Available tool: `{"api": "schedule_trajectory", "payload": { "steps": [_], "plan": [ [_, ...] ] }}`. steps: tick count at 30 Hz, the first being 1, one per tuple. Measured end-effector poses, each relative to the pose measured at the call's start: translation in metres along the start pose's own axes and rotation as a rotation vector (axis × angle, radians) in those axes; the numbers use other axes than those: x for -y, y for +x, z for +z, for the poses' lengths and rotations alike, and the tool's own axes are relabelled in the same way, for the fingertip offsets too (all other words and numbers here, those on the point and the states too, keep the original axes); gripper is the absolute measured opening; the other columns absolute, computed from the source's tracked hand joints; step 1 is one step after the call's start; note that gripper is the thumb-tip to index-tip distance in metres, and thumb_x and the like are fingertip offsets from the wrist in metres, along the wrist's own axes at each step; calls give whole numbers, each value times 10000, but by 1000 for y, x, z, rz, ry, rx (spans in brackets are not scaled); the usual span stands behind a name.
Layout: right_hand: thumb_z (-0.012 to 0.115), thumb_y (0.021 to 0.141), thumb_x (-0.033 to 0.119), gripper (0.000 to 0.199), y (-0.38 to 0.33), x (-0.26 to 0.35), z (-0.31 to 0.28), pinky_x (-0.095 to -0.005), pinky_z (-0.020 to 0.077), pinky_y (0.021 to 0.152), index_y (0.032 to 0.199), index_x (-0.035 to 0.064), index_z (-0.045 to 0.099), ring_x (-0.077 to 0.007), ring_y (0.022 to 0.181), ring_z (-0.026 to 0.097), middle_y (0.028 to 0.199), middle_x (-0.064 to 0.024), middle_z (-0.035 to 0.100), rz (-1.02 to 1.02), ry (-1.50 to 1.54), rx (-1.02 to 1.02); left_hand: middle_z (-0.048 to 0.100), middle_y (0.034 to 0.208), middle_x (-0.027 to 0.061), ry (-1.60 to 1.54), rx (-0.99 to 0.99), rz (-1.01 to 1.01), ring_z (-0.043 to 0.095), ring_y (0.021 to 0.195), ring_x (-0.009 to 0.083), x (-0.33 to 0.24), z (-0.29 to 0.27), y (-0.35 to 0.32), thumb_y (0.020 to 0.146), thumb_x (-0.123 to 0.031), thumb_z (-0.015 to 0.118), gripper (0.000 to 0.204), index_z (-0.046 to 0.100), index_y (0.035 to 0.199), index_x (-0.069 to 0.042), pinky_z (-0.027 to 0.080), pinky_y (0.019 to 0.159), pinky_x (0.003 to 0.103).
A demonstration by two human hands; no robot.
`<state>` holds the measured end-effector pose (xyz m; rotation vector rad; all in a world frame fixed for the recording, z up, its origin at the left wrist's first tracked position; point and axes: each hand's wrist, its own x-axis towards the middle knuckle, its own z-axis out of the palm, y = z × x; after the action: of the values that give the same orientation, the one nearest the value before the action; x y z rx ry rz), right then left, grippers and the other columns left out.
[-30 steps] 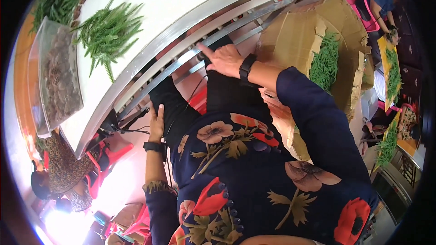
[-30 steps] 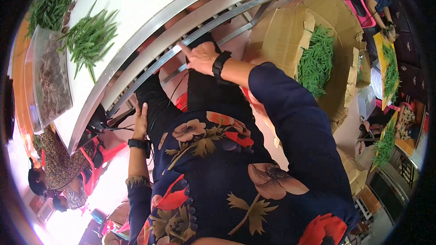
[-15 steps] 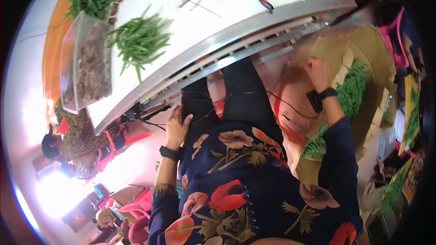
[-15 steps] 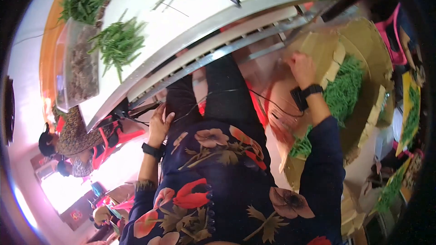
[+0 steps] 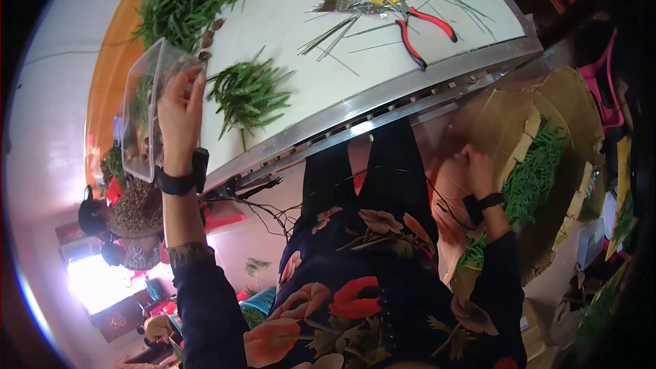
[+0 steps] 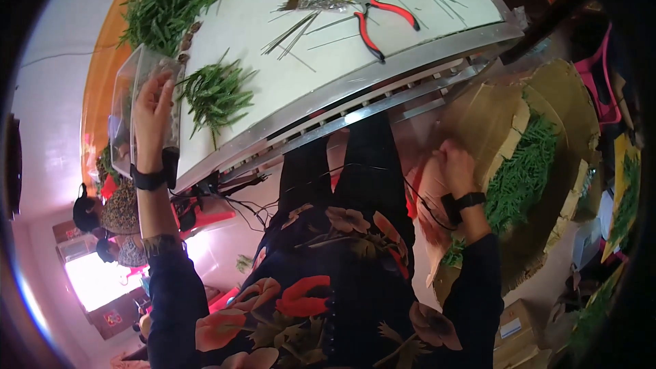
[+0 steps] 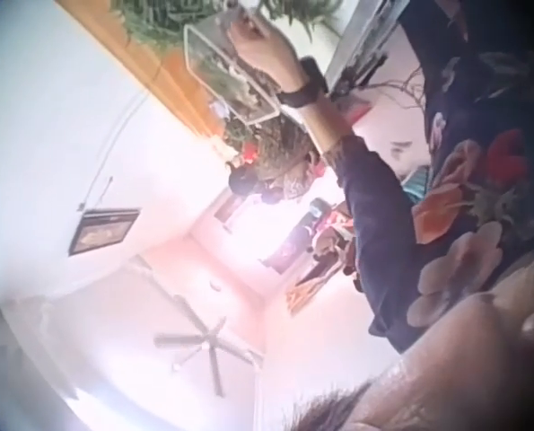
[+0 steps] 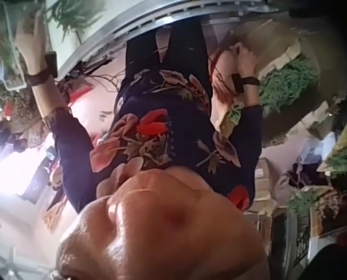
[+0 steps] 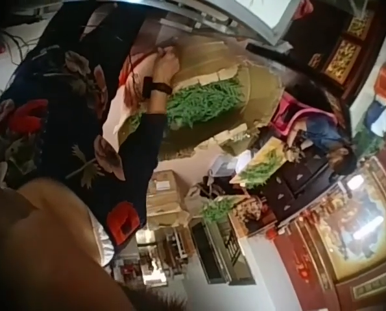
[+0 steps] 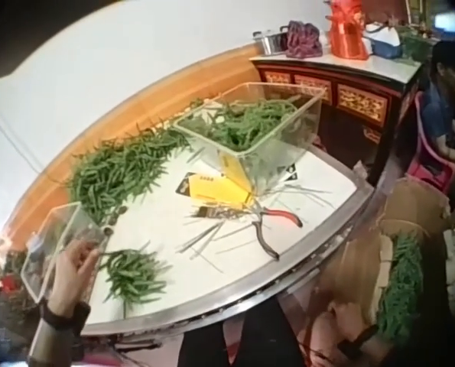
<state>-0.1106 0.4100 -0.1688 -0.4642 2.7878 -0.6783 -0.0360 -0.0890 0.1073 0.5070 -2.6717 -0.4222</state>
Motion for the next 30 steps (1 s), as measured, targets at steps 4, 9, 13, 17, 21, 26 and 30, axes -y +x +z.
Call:
{"api": "schedule_trajectory", "payload": {
  "steps": [4, 9, 13, 17, 21, 26, 30],
  "plan": [
    [643, 841, 184, 106, 5, 80, -42, -436, 484, 613, 873, 89, 609, -356, 735, 607, 807, -121, 612, -194, 273, -189, 627, 819, 46, -79, 72, -53, 542, 665, 101, -14, 12, 14, 923, -244, 582, 270, 654, 1075, -34, 446, 609, 260],
    [657, 825, 133, 111, 51, 200, -94, -347, 493, 610, 919, 76, 642, -299, 707, 613, 819, -93, 611, -463, 342, -367, 632, 827, 28, -79, 26, 22, 540, 676, 85, 26, 21, 16, 922, -261, 585, 285, 651, 1091, -41, 443, 599, 246],
    [670, 803, 164, 126, 87, 250, -97, -376, 493, 619, 897, 83, 652, -303, 715, 617, 824, -86, 609, -461, 155, -299, 633, 880, 23, -368, 204, -232, 547, 697, 79, 46, -4, 35, 916, -277, 590, 307, 636, 1109, -43, 434, 589, 246],
    [649, 806, 186, 127, 111, 276, -83, -407, 491, 623, 892, 92, 654, -309, 724, 620, 840, -81, 606, -423, -54, -269, 628, 953, 32, -483, 259, -346, 580, 719, 98, 59, -8, 57, 910, -291, 585, 334, 616, 1123, -36, 420, 571, 243],
    [599, 825, 152, 103, 125, 273, -86, -428, 489, 626, 866, 62, 630, -323, 717, 617, 831, -105, 592, -422, -85, -178, 618, 1012, 52, -443, 332, -405, 614, 744, 133, 62, 0, 81, 918, -289, 552, 349, 592, 1130, -14, 430, 572, 251],
    [562, 829, 117, 106, 122, 279, -85, -444, 484, 625, 804, 14, 568, -348, 711, 610, 814, -151, 582, -486, -227, -128, 637, 890, 46, -362, 393, -439, 636, 752, 127, 80, 43, 111, 924, -309, 516, 352, 556, 1176, -67, 432, 546, 253],
    [553, 830, 92, 106, 118, 277, -88, -448, 478, 614, 788, -1, 524, -359, 699, 603, 799, -171, 575, -514, -179, -118, 663, 899, 157, 114, 361, -230, 669, 820, 249, 109, 72, 132, 887, -252, 508, 338, 566, 1124, -17, 507, 652, 371]
  ]
}}
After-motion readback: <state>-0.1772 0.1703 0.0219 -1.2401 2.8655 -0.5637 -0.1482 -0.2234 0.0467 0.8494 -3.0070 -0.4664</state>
